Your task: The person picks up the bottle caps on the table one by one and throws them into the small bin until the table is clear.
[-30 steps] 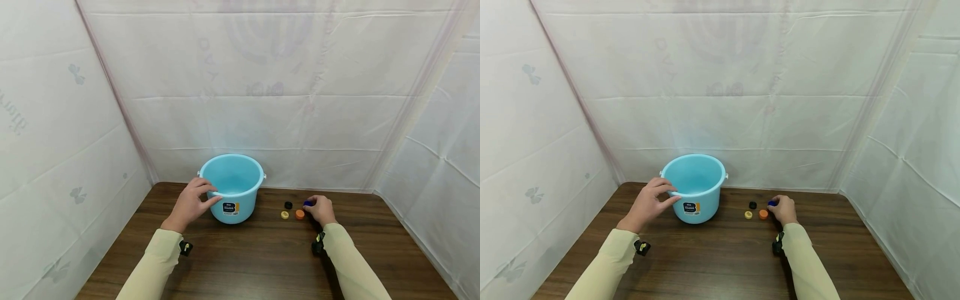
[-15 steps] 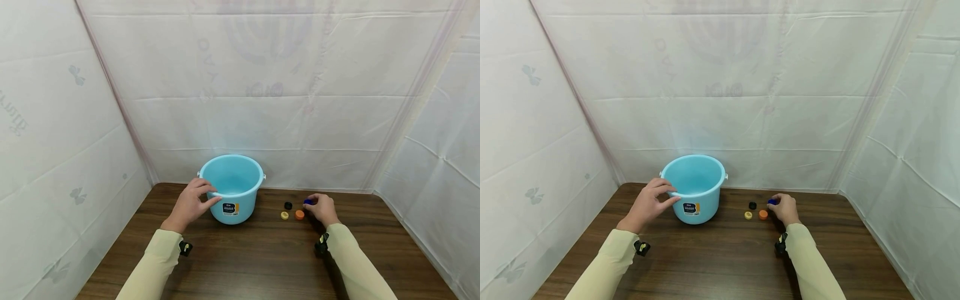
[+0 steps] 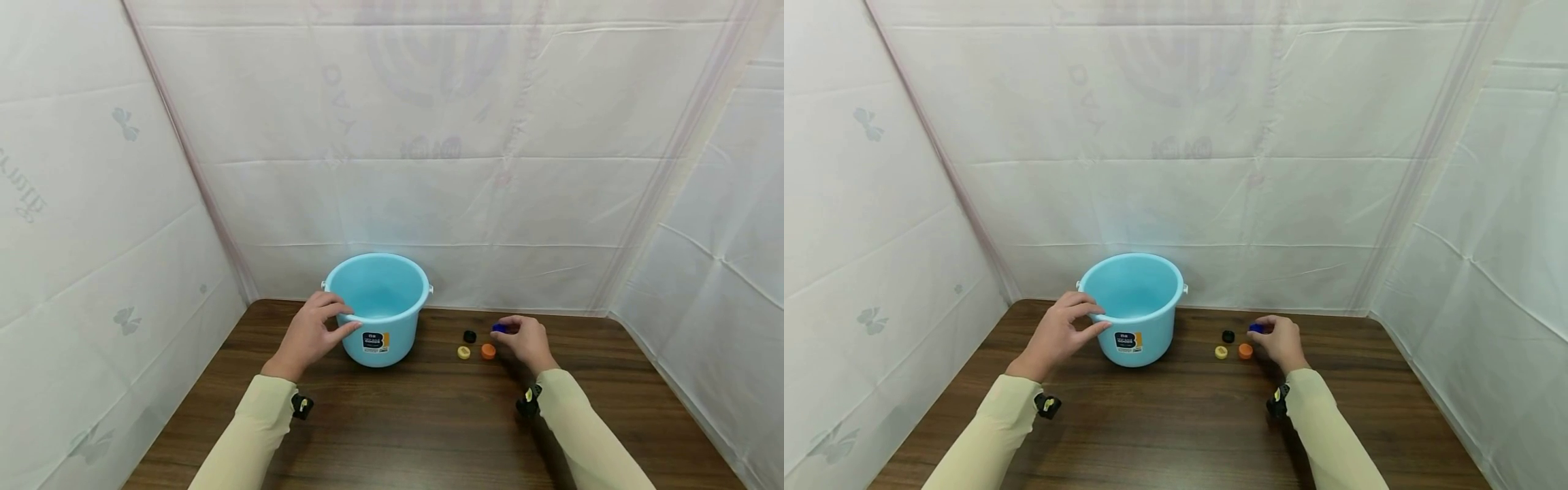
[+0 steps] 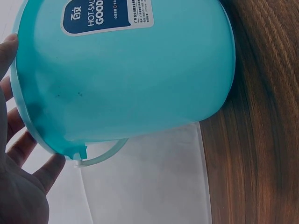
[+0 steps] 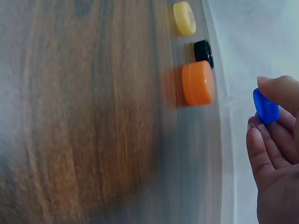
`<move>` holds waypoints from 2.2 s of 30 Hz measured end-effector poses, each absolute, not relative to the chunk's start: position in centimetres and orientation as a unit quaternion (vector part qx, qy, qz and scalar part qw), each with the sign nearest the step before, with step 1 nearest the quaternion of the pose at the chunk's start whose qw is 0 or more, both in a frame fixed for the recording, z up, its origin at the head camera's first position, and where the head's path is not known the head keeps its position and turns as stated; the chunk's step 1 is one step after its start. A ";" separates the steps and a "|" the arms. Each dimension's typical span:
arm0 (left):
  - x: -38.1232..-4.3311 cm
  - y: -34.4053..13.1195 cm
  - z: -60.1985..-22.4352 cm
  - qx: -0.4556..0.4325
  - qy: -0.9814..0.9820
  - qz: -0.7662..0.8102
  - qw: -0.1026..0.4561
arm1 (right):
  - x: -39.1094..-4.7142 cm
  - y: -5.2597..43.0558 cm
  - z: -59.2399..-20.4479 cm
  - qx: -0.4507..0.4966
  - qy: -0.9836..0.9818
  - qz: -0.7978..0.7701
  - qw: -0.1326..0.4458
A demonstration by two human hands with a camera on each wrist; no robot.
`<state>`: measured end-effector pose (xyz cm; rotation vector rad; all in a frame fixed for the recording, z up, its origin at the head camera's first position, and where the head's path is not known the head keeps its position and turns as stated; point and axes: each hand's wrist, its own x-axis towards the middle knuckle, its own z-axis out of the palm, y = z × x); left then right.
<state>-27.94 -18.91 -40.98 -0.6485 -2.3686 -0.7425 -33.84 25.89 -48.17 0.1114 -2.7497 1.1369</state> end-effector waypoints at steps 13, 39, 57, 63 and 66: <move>-27.8 -18.9 -40.8 -0.245 -0.884 -0.278 0.286 | -33.1 24.8 -47.2 0.064 -0.909 0.399 0.099; -28.0 -19.0 -41.0 -0.248 -0.883 -0.278 0.286 | -31.4 23.1 -44.6 0.078 -0.881 0.459 0.082; -27.9 -18.9 -40.9 -0.245 -0.884 -0.283 0.279 | -30.0 20.4 -41.7 0.117 -0.849 0.509 0.077; -27.9 -18.9 -40.8 -0.247 -0.884 -0.282 0.281 | -29.8 19.5 -41.1 0.122 -0.843 0.517 0.079; -27.9 -18.9 -40.8 -0.247 -0.884 -0.280 0.282 | -29.8 19.0 -40.8 0.132 -0.841 0.517 0.086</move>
